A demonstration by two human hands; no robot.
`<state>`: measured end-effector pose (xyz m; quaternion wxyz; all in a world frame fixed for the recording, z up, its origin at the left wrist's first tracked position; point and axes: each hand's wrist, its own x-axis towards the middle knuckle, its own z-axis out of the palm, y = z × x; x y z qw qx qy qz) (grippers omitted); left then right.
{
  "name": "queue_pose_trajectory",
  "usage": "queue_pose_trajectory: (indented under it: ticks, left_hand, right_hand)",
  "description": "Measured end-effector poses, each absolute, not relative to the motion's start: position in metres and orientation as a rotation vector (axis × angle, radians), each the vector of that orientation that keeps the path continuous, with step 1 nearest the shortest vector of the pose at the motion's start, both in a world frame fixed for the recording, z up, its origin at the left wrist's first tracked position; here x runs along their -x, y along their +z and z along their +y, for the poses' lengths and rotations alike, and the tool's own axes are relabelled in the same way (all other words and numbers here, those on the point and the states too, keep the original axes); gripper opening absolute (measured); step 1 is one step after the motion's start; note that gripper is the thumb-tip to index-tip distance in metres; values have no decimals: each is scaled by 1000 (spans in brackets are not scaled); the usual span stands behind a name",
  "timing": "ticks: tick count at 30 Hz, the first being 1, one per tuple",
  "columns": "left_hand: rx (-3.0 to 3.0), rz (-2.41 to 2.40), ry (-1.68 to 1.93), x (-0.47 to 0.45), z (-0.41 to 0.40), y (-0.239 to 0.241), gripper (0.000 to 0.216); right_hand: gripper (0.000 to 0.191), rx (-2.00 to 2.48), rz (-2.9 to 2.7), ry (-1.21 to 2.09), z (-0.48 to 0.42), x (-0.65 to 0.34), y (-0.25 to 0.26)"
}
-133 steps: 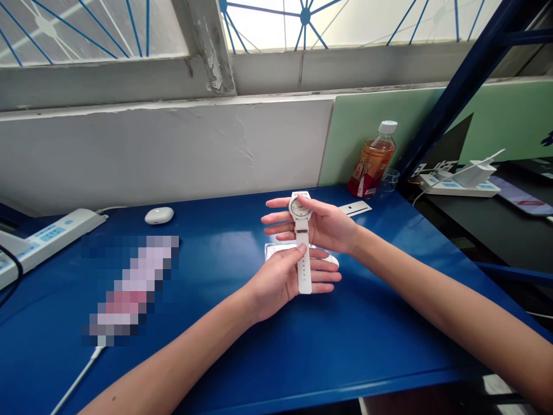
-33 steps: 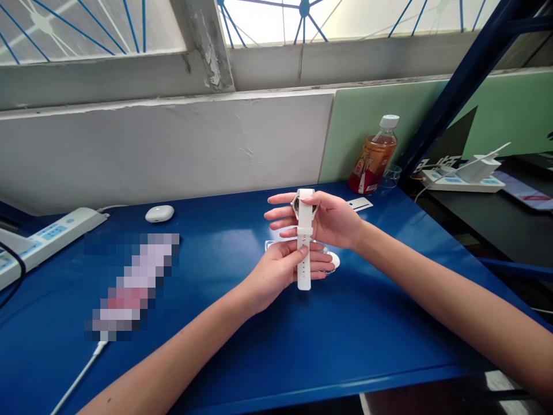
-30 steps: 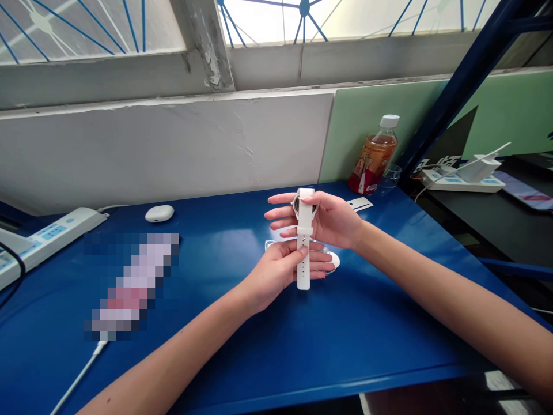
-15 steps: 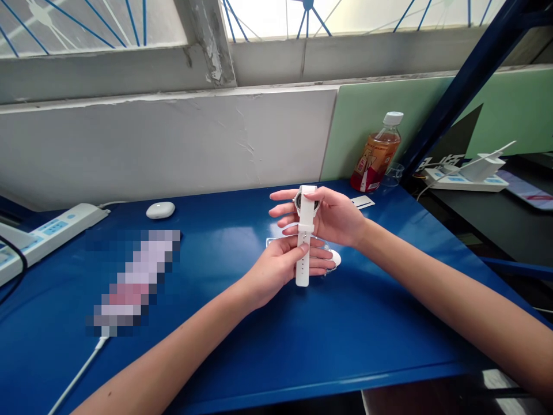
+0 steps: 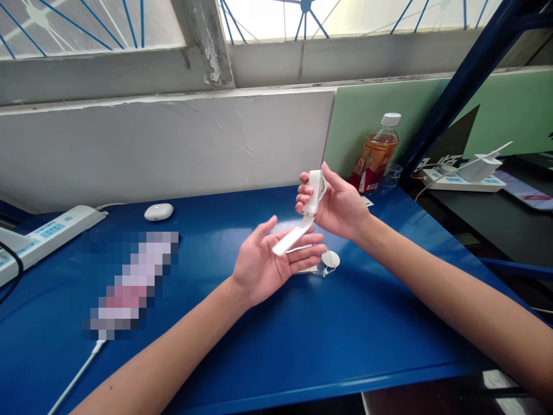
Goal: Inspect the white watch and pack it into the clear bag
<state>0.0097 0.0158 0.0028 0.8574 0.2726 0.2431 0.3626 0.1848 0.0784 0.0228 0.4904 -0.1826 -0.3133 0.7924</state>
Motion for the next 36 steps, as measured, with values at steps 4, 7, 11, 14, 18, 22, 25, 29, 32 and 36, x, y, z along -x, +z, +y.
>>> queue_pose_trajectory:
  ticks: [4, 7, 11, 14, 18, 22, 25, 29, 32, 36]
  left_hand:
    - [-481, 444, 836, -7, 16, 9, 57]
    - [-527, 467, 874, -9, 14, 10, 50]
    - [-610, 475, 913, -12, 12, 7, 30]
    - [-723, 514, 901, -15, 12, 3, 30]
    - [-924, 620, 874, -18, 10, -3, 33]
    - [-1093, 690, 816, -19, 7, -4, 34]
    - [-1097, 685, 788, -19, 5, -2, 32]
    - [-1081, 556, 749, -19, 3, -1, 31]
    - [-1081, 518, 719, -21, 2, -3, 33]
    - [-1060, 601, 690, -22, 3, -7, 36]
  right_hand:
    - [36, 487, -668, 1759, 85, -187, 24]
    - [37, 621, -787, 1678, 82, -185, 20]
    - [41, 632, -1084, 1540, 75, -180, 11]
    - [45, 628, -1198, 1456, 74, -179, 8]
    - [48, 665, -1247, 1395, 72, -177, 7]
    - [47, 676, -1321, 1361, 68, -173, 8]
    - [44, 686, -1355, 1371, 65, -171, 8]
    - [32, 660, -1342, 1549, 63, -170, 11]
    - [36, 543, -1311, 1819, 61, -171, 15]
    - [44, 414, -1254, 2012, 59, -174, 22]
